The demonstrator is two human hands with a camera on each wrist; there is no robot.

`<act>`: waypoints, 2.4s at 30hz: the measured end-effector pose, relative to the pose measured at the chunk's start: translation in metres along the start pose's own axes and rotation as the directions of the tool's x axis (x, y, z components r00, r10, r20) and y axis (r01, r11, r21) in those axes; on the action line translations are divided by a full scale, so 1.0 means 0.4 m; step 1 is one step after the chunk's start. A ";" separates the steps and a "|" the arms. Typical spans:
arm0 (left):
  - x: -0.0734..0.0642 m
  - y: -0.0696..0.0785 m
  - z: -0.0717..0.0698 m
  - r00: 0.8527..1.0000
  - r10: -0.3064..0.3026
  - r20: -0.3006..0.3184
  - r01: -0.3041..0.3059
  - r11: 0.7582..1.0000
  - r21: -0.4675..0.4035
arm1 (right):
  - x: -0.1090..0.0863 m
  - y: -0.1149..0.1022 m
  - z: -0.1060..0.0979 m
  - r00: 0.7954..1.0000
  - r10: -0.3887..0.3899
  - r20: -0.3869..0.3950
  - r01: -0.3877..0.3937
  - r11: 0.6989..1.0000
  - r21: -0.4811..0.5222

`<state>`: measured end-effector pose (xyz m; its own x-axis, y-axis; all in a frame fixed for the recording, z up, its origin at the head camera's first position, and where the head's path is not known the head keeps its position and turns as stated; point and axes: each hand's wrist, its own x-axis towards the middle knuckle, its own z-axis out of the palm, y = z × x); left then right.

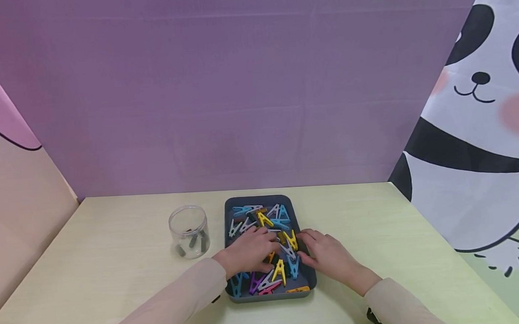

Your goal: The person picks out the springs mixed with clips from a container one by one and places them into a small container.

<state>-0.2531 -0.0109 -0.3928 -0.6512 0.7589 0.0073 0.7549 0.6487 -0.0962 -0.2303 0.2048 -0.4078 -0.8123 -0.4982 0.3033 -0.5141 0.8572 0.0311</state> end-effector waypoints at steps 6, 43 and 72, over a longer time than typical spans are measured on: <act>0.000 0.000 -0.001 1.000 0.003 -0.005 -0.003 1.000 -0.005 | 0.000 0.002 0.000 1.000 -0.013 -0.019 0.013 1.000 -0.006; -0.100 -0.076 -0.061 0.991 -0.024 -0.132 0.016 0.998 -0.057 | 0.000 -0.002 -0.002 1.000 -0.005 -0.014 0.005 1.000 -0.003; -0.253 -0.245 -0.148 0.914 -0.266 -0.306 0.226 0.961 -0.161 | -0.002 -0.002 -0.003 0.999 -0.028 -0.022 0.028 0.999 -0.028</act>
<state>-0.2565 -0.1479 -0.3251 -0.7724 0.5386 0.3367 0.5910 0.8037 0.0700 -0.2289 0.2044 -0.4068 -0.7911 -0.5194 0.3231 -0.5284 0.8464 0.0666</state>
